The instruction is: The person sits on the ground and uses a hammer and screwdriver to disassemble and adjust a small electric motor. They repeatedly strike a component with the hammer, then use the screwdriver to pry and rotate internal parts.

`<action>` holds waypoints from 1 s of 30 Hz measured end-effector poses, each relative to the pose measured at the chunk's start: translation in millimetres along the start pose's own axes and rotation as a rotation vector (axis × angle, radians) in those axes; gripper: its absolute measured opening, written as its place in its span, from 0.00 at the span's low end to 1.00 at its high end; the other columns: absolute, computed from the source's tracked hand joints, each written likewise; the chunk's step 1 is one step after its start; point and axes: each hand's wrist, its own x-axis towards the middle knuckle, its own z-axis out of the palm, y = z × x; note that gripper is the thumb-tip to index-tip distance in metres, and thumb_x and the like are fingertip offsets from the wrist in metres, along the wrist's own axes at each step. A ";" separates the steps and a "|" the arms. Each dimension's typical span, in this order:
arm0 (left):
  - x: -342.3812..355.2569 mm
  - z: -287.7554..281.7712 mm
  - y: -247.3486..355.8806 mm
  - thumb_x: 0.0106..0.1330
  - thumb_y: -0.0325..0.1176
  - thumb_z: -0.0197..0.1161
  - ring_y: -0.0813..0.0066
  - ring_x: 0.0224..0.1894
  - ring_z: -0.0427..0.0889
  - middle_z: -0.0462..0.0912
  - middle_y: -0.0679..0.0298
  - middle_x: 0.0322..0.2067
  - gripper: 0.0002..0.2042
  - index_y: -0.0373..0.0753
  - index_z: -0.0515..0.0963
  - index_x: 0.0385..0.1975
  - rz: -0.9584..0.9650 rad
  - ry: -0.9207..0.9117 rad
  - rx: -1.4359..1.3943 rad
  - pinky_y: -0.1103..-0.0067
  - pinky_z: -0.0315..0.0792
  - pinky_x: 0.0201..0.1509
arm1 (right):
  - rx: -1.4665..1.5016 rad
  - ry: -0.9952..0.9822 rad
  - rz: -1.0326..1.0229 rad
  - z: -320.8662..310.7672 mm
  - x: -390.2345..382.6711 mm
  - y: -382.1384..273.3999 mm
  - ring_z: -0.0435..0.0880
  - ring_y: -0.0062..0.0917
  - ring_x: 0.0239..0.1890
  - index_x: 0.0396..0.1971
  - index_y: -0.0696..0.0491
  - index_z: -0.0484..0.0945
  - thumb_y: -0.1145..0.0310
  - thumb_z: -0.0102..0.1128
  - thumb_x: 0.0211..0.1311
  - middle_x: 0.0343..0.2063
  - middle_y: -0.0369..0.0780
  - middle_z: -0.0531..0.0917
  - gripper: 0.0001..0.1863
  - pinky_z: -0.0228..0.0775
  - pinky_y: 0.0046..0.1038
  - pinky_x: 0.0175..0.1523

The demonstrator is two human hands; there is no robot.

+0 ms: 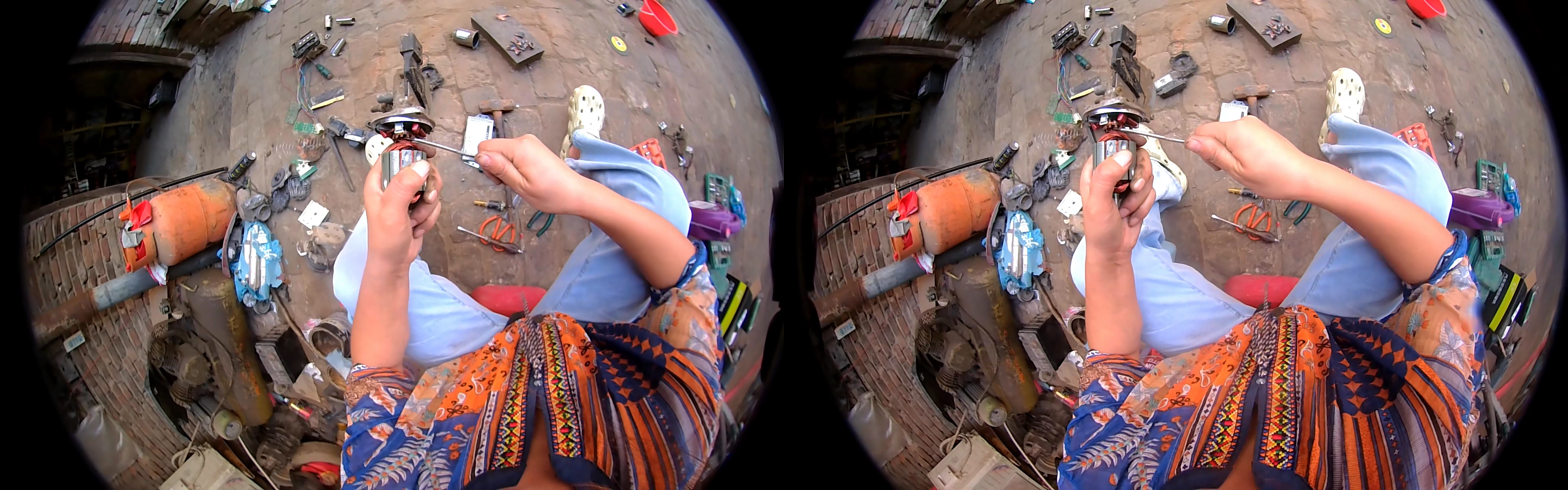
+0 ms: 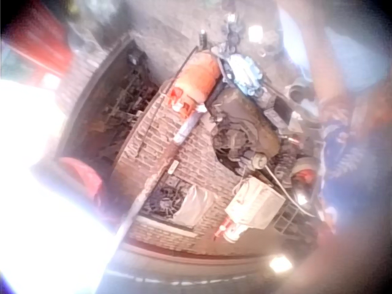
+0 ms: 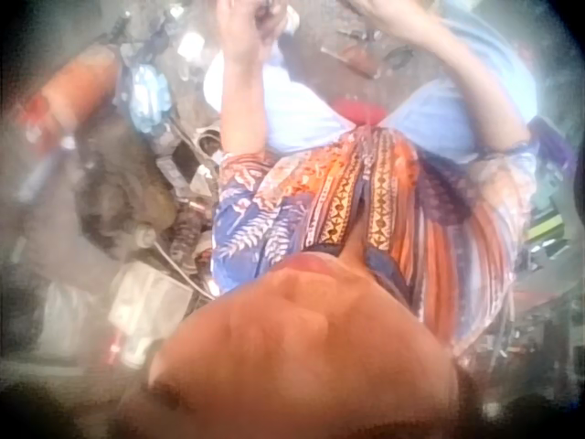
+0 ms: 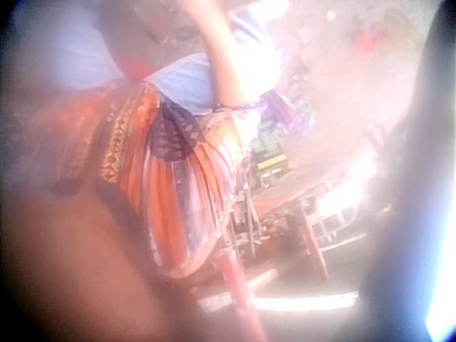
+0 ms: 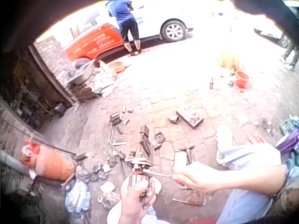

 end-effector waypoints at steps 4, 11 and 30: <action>0.7 3.5 4.3 0.65 0.35 0.50 0.90 0.09 0.52 0.66 0.68 0.19 0.15 0.28 0.68 0.43 -0.095 -0.101 -0.131 0.88 0.50 0.09 | -0.568 0.280 -0.289 -7.6 4.6 14.3 0.76 0.37 0.20 0.23 0.55 0.67 0.57 0.58 0.61 0.17 0.40 0.73 0.18 0.68 0.35 0.26; 5.0 1.6 0.7 0.68 0.39 0.47 0.88 0.09 0.52 0.64 0.69 0.18 0.17 0.30 0.69 0.45 -0.217 -0.279 -0.628 0.88 0.52 0.08 | -0.813 0.599 -0.571 -10.1 22.5 25.8 0.76 0.30 0.18 0.21 0.51 0.66 0.55 0.67 0.47 0.16 0.36 0.70 0.19 0.67 0.30 0.21; 5.5 -11.5 12.6 0.67 0.40 0.49 0.89 0.08 0.51 0.61 0.69 0.15 0.16 0.29 0.68 0.37 0.017 -0.168 -0.200 0.89 0.53 0.06 | 1.036 -0.480 0.422 8.9 10.8 -30.0 0.46 0.11 0.13 0.15 0.45 0.55 0.41 0.29 0.72 0.11 0.25 0.53 0.29 0.38 0.17 0.15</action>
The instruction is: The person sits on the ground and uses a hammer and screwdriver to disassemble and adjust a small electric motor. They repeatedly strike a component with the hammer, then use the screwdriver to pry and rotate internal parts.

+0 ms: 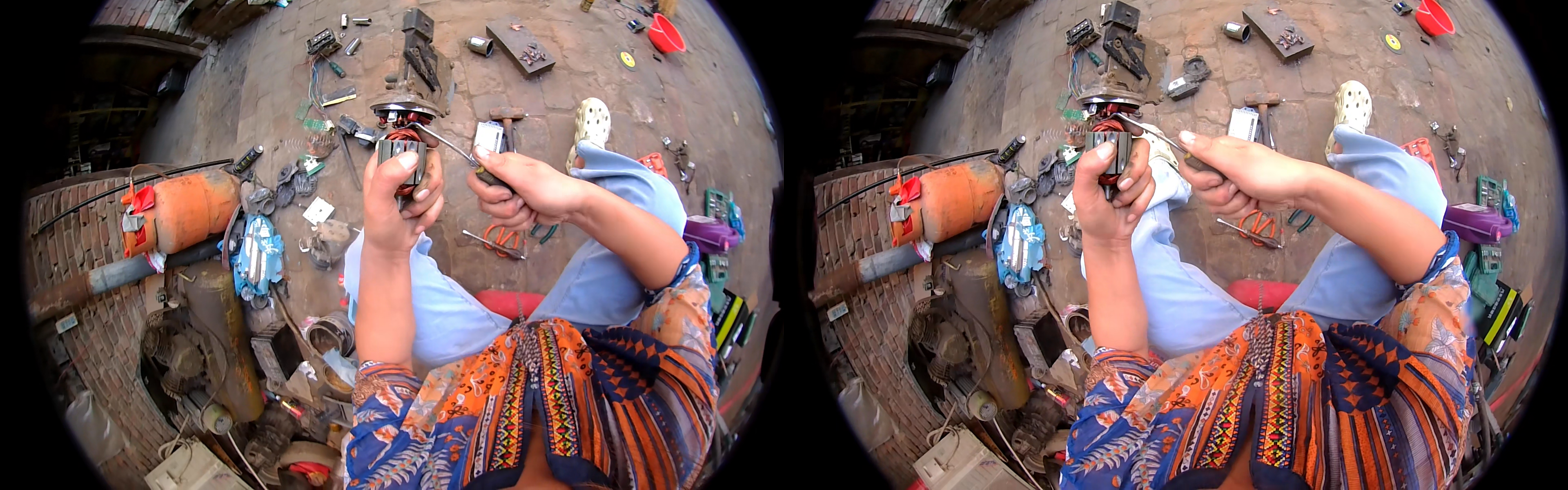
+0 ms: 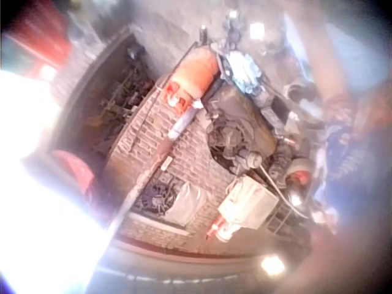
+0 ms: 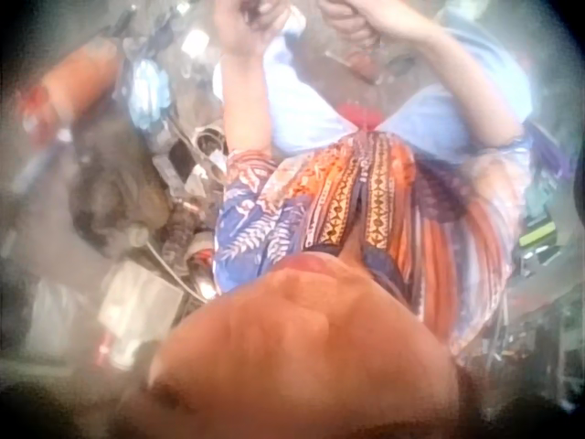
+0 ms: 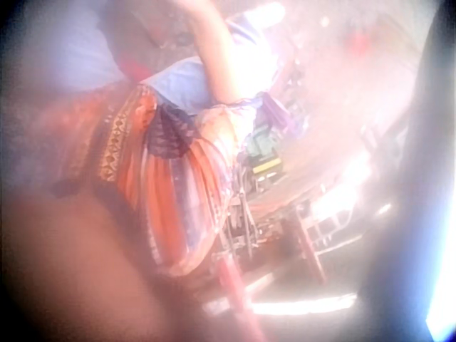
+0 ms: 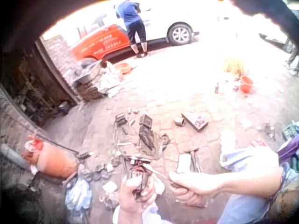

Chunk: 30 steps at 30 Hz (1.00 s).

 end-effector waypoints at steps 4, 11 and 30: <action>1.0 -0.6 -11.3 0.63 0.36 0.52 0.88 0.08 0.53 0.65 0.67 0.14 0.16 0.27 0.68 0.42 -0.188 -0.078 -0.265 0.87 0.55 0.05 | 0.355 -0.304 0.152 8.3 3.9 9.7 0.45 0.10 0.11 0.14 0.46 0.55 0.39 0.26 0.71 0.10 0.25 0.52 0.31 0.38 0.15 0.13; 9.0 8.8 -16.2 0.65 0.38 0.52 0.89 0.09 0.52 0.64 0.66 0.17 0.19 0.28 0.66 0.48 0.016 -0.264 -0.261 0.87 0.59 0.06 | -0.069 -0.229 -0.101 1.3 -5.0 -1.5 0.49 0.12 0.14 0.15 0.48 0.59 0.43 0.29 0.73 0.12 0.27 0.56 0.30 0.42 0.17 0.17; 12.5 5.4 -17.7 0.67 0.42 0.50 0.88 0.09 0.52 0.62 0.69 0.16 0.21 0.28 0.66 0.50 0.041 -0.276 -0.393 0.87 0.60 0.07 | -1.451 0.726 -0.713 -26.5 -15.0 -8.2 0.77 0.43 0.24 0.25 0.54 0.73 0.57 0.50 0.67 0.17 0.45 0.76 0.16 0.66 0.40 0.27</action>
